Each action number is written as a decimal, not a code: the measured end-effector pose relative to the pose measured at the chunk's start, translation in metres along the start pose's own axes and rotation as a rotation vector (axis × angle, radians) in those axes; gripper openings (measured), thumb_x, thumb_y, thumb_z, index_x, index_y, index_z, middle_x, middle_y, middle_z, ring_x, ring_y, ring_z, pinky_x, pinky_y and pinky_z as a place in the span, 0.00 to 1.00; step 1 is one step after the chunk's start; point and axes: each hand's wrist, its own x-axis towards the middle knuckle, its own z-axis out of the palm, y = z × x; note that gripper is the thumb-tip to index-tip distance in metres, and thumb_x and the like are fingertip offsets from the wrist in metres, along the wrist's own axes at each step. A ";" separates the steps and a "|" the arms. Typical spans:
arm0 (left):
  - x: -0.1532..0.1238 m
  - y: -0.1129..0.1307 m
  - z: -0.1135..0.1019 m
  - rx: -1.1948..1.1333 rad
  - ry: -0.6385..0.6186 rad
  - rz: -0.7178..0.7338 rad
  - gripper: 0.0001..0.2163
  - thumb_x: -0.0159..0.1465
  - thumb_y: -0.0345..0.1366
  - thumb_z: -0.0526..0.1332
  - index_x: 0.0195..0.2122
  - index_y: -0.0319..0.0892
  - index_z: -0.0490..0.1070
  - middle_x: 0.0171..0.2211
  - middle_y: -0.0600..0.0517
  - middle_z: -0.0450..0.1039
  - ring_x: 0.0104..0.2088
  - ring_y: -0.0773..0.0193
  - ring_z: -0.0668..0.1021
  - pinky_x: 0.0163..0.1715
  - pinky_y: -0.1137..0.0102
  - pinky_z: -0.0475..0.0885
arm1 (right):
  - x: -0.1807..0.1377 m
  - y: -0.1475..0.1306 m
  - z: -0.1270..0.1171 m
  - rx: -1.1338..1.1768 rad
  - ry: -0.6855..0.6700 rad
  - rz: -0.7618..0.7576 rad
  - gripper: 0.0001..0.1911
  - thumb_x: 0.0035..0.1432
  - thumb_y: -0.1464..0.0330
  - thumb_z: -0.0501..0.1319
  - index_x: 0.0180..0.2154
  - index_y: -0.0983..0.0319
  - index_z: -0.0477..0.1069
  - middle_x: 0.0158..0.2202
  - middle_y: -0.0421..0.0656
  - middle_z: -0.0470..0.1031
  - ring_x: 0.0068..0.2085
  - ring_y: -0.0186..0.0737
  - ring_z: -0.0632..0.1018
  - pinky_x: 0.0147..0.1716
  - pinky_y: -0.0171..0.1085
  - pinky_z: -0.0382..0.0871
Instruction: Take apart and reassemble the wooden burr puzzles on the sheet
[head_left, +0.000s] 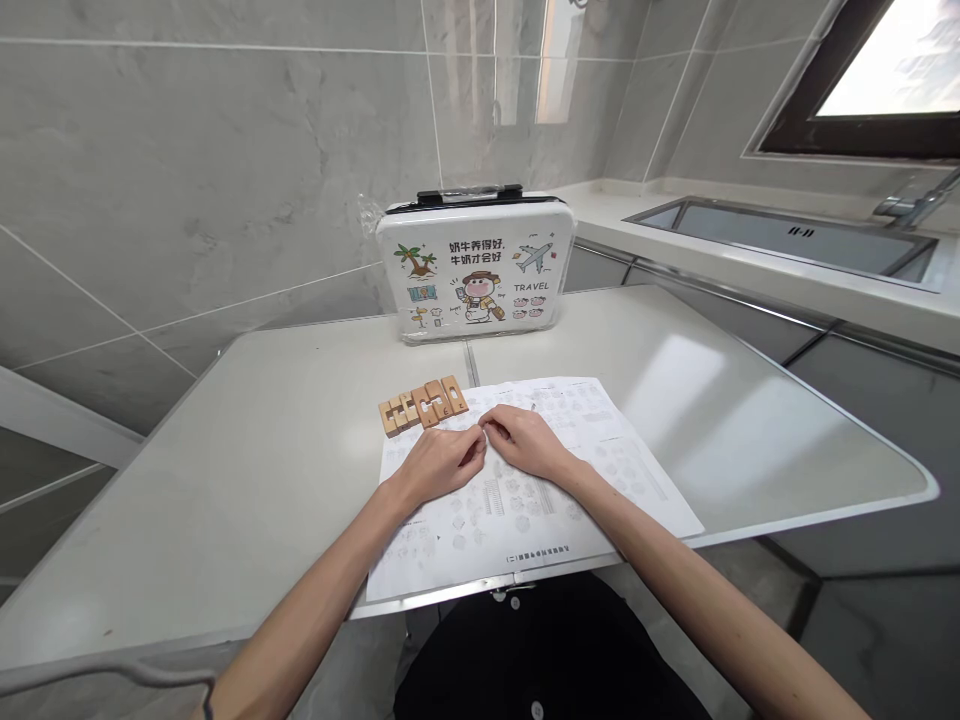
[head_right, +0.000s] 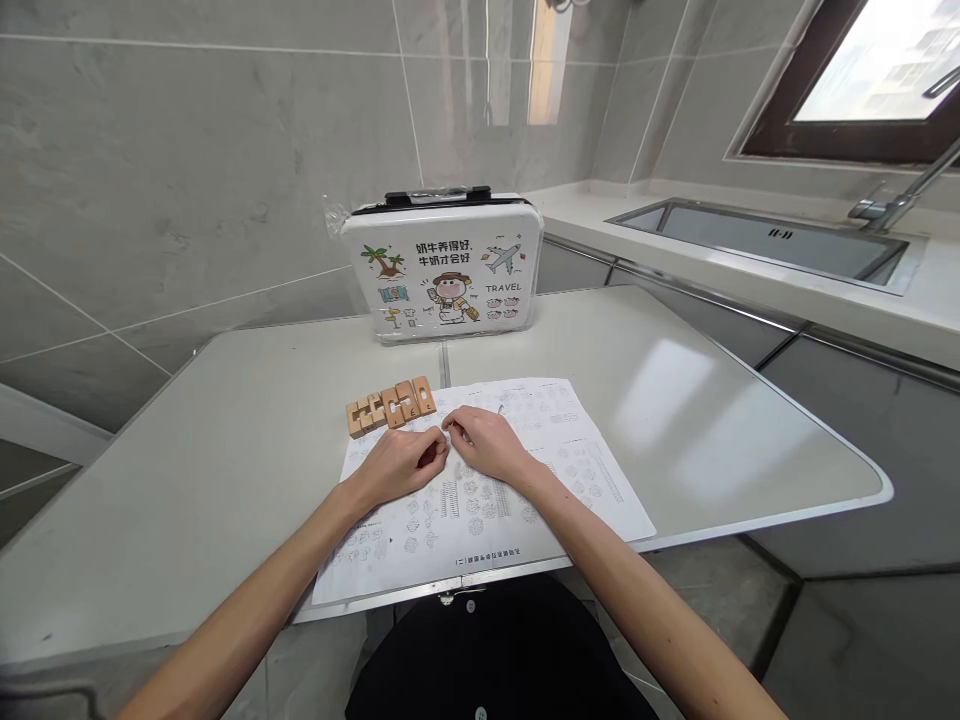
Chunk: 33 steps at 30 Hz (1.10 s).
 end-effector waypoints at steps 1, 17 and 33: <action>0.000 0.000 0.000 0.000 0.000 0.001 0.04 0.69 0.30 0.57 0.36 0.45 0.66 0.23 0.58 0.72 0.20 0.66 0.72 0.24 0.70 0.59 | 0.000 0.000 0.000 0.001 0.001 0.000 0.09 0.71 0.75 0.58 0.43 0.58 0.75 0.40 0.42 0.82 0.39 0.41 0.80 0.38 0.38 0.69; 0.001 0.000 0.000 -0.003 0.008 0.010 0.05 0.69 0.30 0.57 0.36 0.45 0.66 0.22 0.58 0.72 0.20 0.66 0.72 0.23 0.70 0.59 | 0.000 0.000 0.000 0.005 -0.001 0.001 0.09 0.71 0.75 0.58 0.43 0.58 0.76 0.40 0.42 0.83 0.39 0.40 0.81 0.38 0.38 0.69; 0.001 0.000 -0.001 -0.034 0.157 -0.106 0.05 0.71 0.34 0.59 0.36 0.45 0.67 0.23 0.58 0.70 0.23 0.66 0.72 0.25 0.70 0.62 | -0.001 0.001 0.001 0.000 0.007 -0.007 0.10 0.70 0.75 0.58 0.44 0.58 0.76 0.41 0.42 0.83 0.40 0.42 0.81 0.38 0.38 0.70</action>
